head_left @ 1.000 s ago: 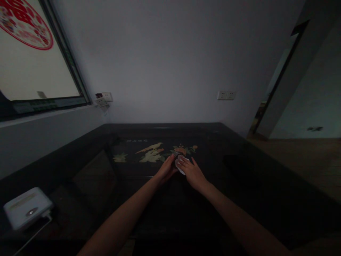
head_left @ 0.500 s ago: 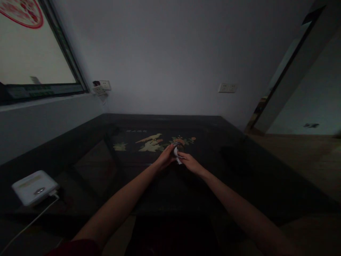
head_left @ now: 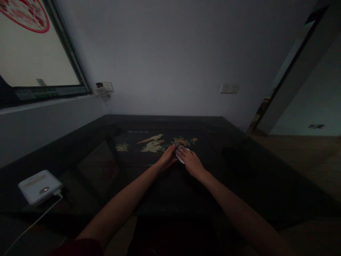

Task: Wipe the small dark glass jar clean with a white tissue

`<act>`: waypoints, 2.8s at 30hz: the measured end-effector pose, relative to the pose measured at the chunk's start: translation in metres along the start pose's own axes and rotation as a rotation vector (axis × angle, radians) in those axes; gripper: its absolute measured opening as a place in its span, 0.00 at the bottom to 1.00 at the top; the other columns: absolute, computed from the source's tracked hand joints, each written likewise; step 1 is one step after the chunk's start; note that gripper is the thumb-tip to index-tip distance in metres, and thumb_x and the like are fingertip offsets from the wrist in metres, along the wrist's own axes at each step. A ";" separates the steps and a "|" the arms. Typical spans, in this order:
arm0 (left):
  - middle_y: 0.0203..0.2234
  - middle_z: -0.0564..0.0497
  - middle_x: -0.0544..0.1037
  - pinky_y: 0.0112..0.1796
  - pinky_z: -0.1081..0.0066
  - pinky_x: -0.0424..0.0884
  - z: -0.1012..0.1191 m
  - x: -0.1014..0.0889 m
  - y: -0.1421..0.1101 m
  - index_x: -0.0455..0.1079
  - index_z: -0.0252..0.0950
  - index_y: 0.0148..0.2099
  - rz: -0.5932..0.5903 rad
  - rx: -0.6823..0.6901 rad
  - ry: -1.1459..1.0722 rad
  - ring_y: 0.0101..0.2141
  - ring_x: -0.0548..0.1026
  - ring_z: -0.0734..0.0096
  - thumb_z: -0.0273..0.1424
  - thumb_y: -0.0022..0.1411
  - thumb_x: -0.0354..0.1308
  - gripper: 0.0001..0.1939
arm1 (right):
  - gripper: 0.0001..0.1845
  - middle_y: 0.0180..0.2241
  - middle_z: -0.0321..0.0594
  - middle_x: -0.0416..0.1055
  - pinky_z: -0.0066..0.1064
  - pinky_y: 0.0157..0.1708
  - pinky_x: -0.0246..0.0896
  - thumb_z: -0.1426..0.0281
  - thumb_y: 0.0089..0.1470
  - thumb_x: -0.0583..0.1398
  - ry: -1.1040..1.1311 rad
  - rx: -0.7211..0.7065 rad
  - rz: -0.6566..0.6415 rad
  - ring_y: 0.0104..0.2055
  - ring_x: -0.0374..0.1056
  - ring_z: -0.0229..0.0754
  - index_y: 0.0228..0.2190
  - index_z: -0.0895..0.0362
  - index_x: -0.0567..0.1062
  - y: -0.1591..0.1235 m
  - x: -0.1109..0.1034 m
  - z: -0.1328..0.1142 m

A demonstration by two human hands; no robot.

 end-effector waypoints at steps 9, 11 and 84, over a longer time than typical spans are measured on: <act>0.37 0.46 0.75 0.35 0.71 0.70 0.000 0.001 0.000 0.69 0.36 0.46 0.011 0.016 0.029 0.35 0.73 0.68 0.41 0.56 0.61 0.19 | 0.30 0.55 0.46 0.67 0.43 0.59 0.52 0.85 0.48 0.50 0.630 0.121 -0.003 0.59 0.60 0.47 0.52 0.57 0.71 0.002 0.013 0.008; 0.36 0.46 0.74 0.35 0.70 0.70 0.001 0.001 -0.002 0.68 0.36 0.46 0.018 0.016 0.033 0.34 0.73 0.68 0.41 0.56 0.61 0.19 | 0.29 0.50 0.43 0.72 0.42 0.50 0.64 0.82 0.49 0.50 0.793 0.128 -0.046 0.51 0.68 0.47 0.51 0.53 0.72 0.004 0.018 0.010; 0.33 0.45 0.78 0.39 0.72 0.70 0.000 0.002 -0.002 0.72 0.31 0.43 0.025 -0.077 -0.132 0.33 0.76 0.69 0.45 0.66 0.46 0.23 | 0.24 0.49 0.49 0.73 0.48 0.57 0.47 0.83 0.52 0.51 0.006 -0.119 0.159 0.54 0.65 0.48 0.48 0.59 0.73 -0.006 -0.025 -0.023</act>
Point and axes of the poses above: each hand's wrist, its own y-axis towards the middle knuckle, its own x-axis out of the palm, z = x × y, the point moved 5 cm from there along y, towards the middle knuckle
